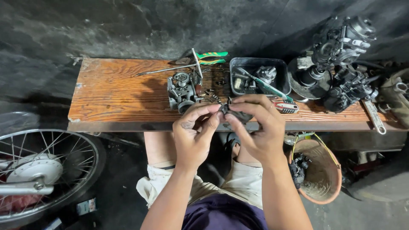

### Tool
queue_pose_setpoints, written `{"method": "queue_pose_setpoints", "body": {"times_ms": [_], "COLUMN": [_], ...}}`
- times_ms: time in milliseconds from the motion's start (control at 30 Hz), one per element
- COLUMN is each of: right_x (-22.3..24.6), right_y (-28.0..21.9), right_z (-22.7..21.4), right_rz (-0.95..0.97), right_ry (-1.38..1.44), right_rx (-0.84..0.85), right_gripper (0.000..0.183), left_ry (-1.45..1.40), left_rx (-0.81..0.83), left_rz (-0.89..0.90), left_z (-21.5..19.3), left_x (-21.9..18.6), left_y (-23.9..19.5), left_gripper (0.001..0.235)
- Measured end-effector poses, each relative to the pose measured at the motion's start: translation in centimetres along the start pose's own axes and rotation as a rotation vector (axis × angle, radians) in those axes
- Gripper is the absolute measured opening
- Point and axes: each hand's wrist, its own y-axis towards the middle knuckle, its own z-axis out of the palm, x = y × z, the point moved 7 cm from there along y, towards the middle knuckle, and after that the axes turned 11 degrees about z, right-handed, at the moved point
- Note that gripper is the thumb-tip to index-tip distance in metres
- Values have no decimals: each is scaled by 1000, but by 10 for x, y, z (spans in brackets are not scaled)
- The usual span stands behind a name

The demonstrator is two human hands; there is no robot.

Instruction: Cleaning and inspecting motorcycle carburetor components on a wooden workbench using a toothbrush.

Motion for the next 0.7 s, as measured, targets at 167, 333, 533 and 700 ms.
{"method": "queue_pose_setpoints", "body": {"times_ms": [167, 333, 533, 700], "right_x": [0, -5, 2, 2], "right_y": [-3, -4, -1, -4], "right_z": [1, -10, -8, -11], "right_rz": [-3, 16, -11, -24], "right_ry": [-78, -42, -87, -68], "right_rx": [2, -48, -54, -54], "right_gripper": [10, 10, 10, 10], "left_ry": [-40, -13, 122, 270], "left_rx": [-45, -33, 31, 37], "left_rz": [-3, 58, 155, 263], "left_z": [-5, 0, 8, 8], "left_x": [7, -2, -9, -11], "left_y": [-1, 1, 0, -2], "left_gripper": [13, 11, 10, 12]}}
